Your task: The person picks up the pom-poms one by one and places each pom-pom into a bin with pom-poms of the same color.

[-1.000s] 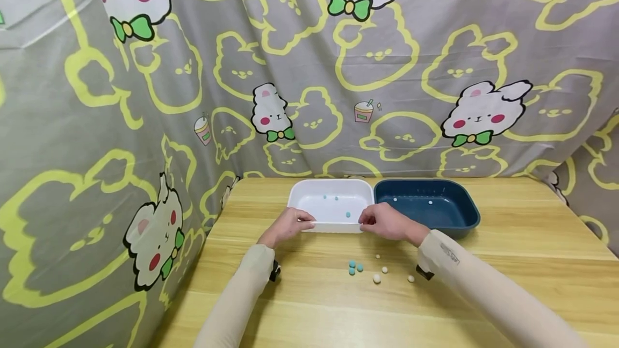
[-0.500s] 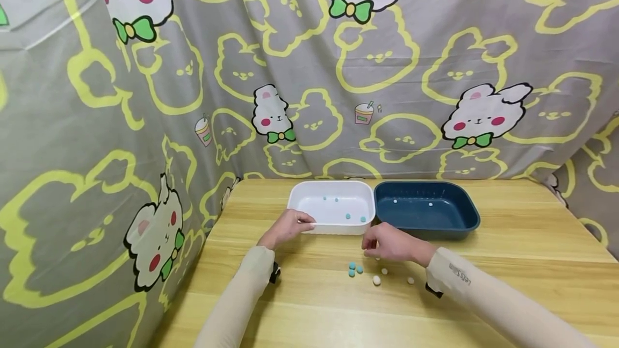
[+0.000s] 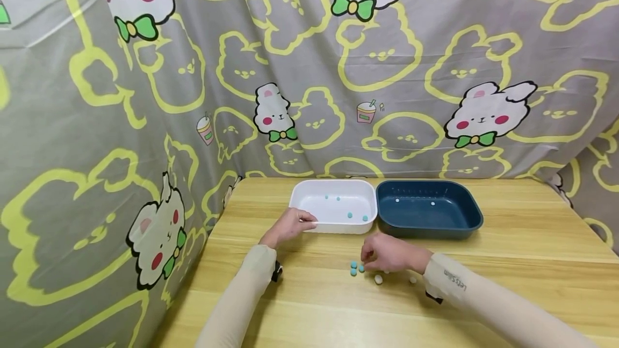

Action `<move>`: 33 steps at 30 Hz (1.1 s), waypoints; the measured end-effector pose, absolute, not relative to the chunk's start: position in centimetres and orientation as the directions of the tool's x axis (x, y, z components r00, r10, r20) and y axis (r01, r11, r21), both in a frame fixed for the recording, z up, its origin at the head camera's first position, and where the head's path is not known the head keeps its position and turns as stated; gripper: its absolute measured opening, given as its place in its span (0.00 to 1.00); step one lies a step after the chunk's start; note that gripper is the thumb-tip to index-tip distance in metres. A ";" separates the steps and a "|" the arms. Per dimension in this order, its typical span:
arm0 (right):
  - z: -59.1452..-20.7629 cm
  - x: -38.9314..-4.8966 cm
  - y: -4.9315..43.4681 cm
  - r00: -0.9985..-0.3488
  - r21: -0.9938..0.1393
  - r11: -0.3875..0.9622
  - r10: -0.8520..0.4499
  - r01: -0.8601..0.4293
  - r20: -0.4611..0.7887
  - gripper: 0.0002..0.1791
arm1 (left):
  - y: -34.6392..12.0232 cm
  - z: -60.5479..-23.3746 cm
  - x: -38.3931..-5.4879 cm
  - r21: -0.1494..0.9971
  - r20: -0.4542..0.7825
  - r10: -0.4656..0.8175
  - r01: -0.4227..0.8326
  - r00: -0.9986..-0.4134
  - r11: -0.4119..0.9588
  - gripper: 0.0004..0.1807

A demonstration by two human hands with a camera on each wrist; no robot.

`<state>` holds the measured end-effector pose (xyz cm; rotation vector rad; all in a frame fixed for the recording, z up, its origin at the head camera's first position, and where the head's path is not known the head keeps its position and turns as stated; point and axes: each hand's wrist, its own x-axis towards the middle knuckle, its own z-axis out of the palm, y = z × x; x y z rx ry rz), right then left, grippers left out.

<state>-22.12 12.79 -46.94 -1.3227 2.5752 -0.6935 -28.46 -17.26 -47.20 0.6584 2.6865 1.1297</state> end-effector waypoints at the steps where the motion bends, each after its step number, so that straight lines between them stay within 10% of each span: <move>1: -47.0 -22.1 12.8 -0.589 -0.467 0.498 -0.806 -0.731 0.062 0.03 | -17.3 -47.2 -28.5 0.709 0.026 0.452 0.335 -0.892 0.621 0.06; 33: -48.5 -22.9 11.7 -0.560 -0.397 0.518 -0.828 -0.758 -0.011 0.06 | -17.1 -46.9 -28.3 0.710 0.013 0.439 0.317 -0.898 0.629 0.07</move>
